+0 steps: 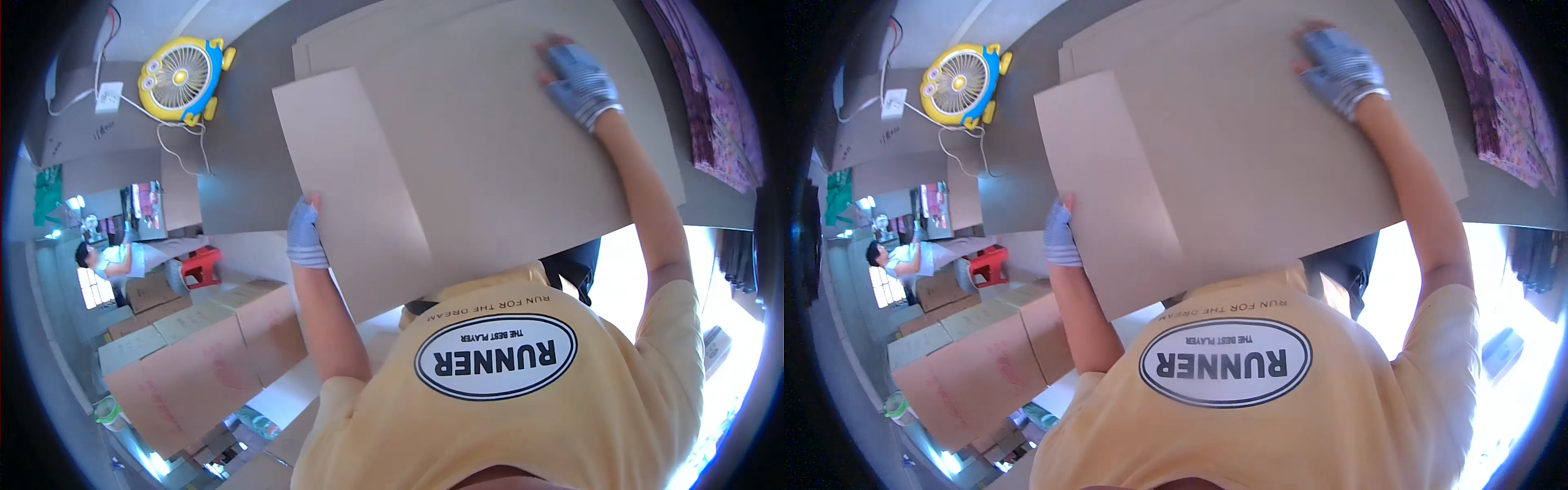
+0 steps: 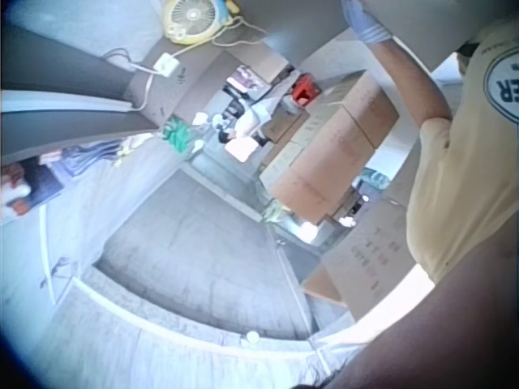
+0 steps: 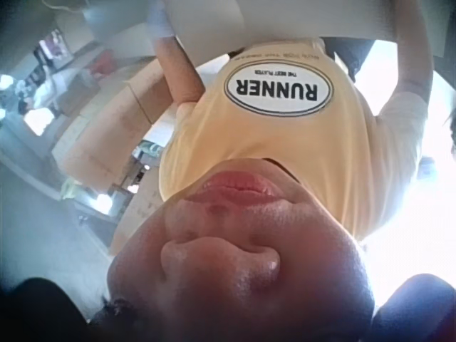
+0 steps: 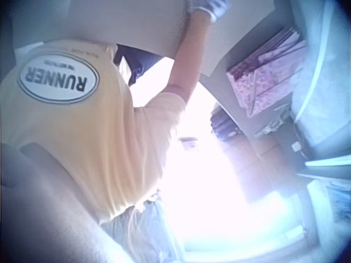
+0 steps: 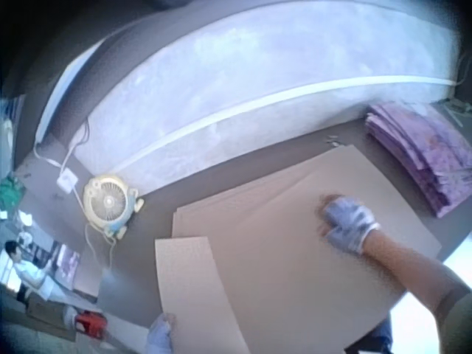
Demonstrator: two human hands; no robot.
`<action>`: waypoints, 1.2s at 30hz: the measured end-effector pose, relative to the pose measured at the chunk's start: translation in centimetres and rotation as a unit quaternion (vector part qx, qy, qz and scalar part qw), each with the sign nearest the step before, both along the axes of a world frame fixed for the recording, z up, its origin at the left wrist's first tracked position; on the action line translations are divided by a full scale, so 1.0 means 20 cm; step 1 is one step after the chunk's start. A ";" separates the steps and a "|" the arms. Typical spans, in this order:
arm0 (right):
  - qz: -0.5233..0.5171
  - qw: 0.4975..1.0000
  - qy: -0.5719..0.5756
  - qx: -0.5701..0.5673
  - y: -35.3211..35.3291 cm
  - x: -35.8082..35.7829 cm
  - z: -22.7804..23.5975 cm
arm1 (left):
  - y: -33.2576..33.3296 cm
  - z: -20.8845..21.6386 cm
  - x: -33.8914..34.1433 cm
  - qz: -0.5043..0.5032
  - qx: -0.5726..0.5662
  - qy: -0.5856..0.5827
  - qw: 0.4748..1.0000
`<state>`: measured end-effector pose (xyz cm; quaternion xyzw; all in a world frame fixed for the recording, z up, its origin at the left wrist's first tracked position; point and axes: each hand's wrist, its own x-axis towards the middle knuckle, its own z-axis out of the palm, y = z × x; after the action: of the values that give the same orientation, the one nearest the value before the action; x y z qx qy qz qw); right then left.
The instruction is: The person folds a stack of pink floral garments on a table. They repeatedly pick up a garment, fold it in half, and place it on a growing pile to the right. The process is continuous and repetitive throughout the clip.
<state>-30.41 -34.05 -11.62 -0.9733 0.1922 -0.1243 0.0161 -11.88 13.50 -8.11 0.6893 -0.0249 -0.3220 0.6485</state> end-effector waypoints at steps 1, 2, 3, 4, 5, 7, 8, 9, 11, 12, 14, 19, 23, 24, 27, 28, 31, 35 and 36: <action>-0.076 0.996 -0.017 -0.039 -0.13 -0.08 -0.05 | -0.02 0.01 0.01 -0.012 0.013 -0.033 0.999; -0.141 0.988 -0.001 -0.055 -0.20 -0.15 -0.05 | -0.04 0.03 0.00 -0.020 0.029 -0.066 0.997; -0.209 0.975 0.015 -0.074 -0.28 -0.24 -0.03 | -0.07 0.05 -0.01 -0.013 0.014 -0.051 0.998; -0.237 0.966 0.031 -0.098 -0.37 -0.38 -0.03 | -0.12 0.08 -0.03 -0.012 -0.001 -0.035 0.999; -0.263 0.956 0.044 -0.118 -0.43 -0.49 -0.05 | -0.15 0.12 -0.05 -0.010 -0.012 -0.020 1.000; -0.294 0.953 0.039 -0.057 -0.44 -0.61 -0.04 | -0.21 0.19 -0.11 0.015 -0.040 -0.026 0.999; -0.310 0.950 0.034 -0.027 -0.45 -0.66 -0.04 | -0.24 0.19 -0.13 0.027 -0.055 -0.032 0.998; -0.316 0.948 0.038 0.004 -0.47 -0.68 -0.04 | -0.24 0.19 -0.13 0.018 -0.060 -0.031 0.998; -0.330 0.941 0.046 0.066 -0.50 -0.75 -0.05 | -0.27 0.18 -0.14 -0.003 -0.070 -0.029 0.997; -0.328 0.941 0.028 0.072 -0.48 -0.73 -0.04 | -0.29 0.20 -0.15 0.003 -0.070 -0.024 0.997; -0.326 0.942 -0.006 0.083 -0.43 -0.72 -0.03 | -0.35 0.23 -0.20 0.013 -0.065 -0.015 0.998; -0.319 0.943 -0.095 -0.012 -0.43 -0.75 -0.12 | -0.49 0.20 -0.15 -0.073 -0.010 -0.013 0.997; -0.330 0.938 -0.099 -0.040 -0.34 -0.68 -0.12 | -0.77 0.06 -0.29 -0.186 0.039 -0.298 0.935; -0.337 0.936 -0.085 -0.043 -0.32 -0.67 -0.11 | -0.86 0.03 -0.32 -0.219 0.093 -0.367 0.899; -0.332 0.938 -0.063 -0.075 -0.32 -0.68 -0.14 | -1.12 0.06 -0.45 -0.269 0.303 -0.421 0.811; -0.337 0.936 -0.056 -0.084 -0.31 -0.67 -0.14 | -1.19 0.07 -0.50 -0.261 0.370 -0.440 0.775; -0.347 0.929 -0.039 -0.121 -0.28 -0.66 -0.11 | -1.27 -0.02 -0.54 -0.215 0.446 -0.523 0.694; -0.337 0.932 -0.036 -0.127 -0.24 -0.63 -0.08 | -1.24 0.00 -0.37 -0.280 0.418 -0.499 0.706; -0.333 0.934 -0.039 -0.127 -0.25 -0.64 -0.07 | -1.24 0.02 -0.26 -0.268 0.369 -0.465 0.759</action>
<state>-43.26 -39.04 -13.08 -0.8420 0.4867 -0.1839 -0.1424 -17.10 -11.27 -7.61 0.9053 -0.3867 -0.1067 0.1398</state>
